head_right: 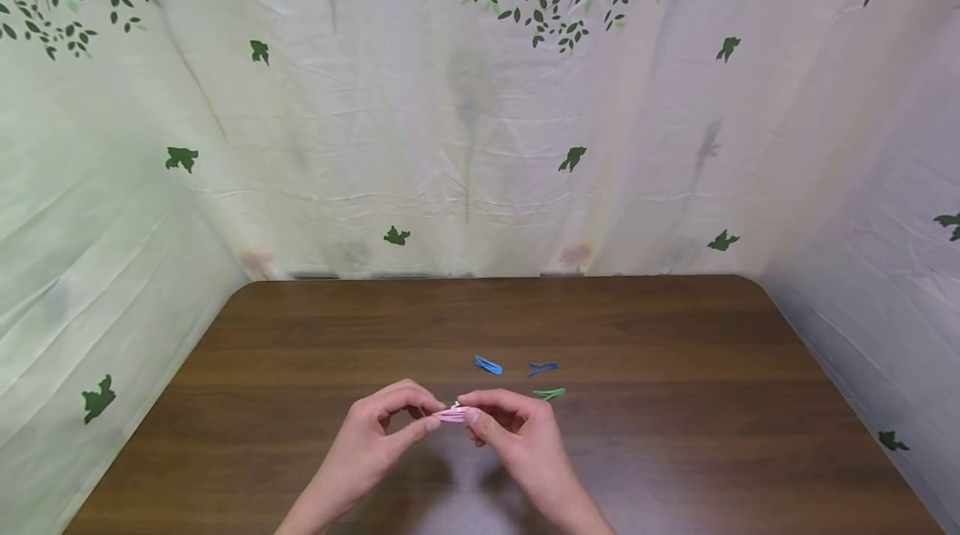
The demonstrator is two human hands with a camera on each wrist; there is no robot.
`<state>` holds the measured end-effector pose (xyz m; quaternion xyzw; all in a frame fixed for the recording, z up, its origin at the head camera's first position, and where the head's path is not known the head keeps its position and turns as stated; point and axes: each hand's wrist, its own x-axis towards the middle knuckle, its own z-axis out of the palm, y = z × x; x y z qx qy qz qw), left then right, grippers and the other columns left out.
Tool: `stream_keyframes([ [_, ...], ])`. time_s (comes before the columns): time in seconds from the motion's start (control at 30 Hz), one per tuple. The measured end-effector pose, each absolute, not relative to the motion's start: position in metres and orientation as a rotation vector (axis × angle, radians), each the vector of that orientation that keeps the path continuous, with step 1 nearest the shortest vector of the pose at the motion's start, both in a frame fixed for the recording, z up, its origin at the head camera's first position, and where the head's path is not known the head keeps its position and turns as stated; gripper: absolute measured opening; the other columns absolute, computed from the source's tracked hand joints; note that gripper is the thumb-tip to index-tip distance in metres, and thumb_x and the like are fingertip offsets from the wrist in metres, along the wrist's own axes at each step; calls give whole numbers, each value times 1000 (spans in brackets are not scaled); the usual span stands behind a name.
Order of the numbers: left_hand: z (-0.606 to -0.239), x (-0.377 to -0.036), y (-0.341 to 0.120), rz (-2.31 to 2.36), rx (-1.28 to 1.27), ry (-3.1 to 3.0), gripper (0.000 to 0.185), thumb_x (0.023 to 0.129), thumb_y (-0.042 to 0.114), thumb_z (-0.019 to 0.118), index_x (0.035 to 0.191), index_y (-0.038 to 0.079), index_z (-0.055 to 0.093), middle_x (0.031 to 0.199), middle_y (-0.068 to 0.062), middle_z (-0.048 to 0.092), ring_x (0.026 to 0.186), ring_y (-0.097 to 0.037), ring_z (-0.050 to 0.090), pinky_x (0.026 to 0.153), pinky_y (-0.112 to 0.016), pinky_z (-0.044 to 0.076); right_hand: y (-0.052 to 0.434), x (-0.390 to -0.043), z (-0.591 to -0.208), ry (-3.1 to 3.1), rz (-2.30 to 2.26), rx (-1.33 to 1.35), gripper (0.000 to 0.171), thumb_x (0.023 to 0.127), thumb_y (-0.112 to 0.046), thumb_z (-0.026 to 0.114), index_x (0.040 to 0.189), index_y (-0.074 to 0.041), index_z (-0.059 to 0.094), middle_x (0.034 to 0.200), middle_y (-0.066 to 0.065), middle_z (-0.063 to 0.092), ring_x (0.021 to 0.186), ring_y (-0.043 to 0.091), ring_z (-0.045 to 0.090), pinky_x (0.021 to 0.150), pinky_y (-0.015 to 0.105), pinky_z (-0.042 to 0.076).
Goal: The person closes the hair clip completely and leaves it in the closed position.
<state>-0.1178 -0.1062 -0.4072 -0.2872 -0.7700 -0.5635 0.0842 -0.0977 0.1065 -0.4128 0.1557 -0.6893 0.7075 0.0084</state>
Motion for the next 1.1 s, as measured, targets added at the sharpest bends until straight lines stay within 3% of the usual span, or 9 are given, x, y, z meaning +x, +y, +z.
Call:
stream_keyframes([
  [0.17,-407,-119,-106,-1545,-892,-2255,15,87,10,76,93,23,72,87,10,66,81,-8,60,71,-27,50,105,-99,-414,-2120,2318,481,23,93,-10,68,110,4,68,85,15,67,75,16,64,70,34,57],
  [0.3,-408,-120,-107,-1516,-888,-2256,11,88,13,75,93,22,72,87,12,65,81,-7,59,72,-28,50,105,-100,-414,-2128,2336,509,21,92,-9,68,110,3,69,87,10,68,74,16,64,69,33,56],
  [0.47,-409,-120,-107,-1497,-889,-2272,13,86,11,76,93,22,72,88,13,65,82,-8,59,72,-28,51,105,-98,-414,-2190,2260,491,23,87,-9,75,108,0,70,92,13,69,78,18,66,72,30,56],
  [0.9,-419,-124,-107,-1335,-969,-2280,20,82,1,78,91,17,70,88,13,62,83,-6,58,72,-28,52,105,-99,-420,-2484,1856,376,15,82,-22,81,95,-22,74,82,-4,69,75,15,66,70,28,55],
  [1.1,-422,-125,-108,-1287,-945,-2334,20,80,2,80,88,17,69,86,14,61,81,-6,57,71,-29,52,104,-102,-426,-2536,1813,349,16,81,-19,82,95,-21,74,81,-6,67,74,13,64,68,26,53],
])
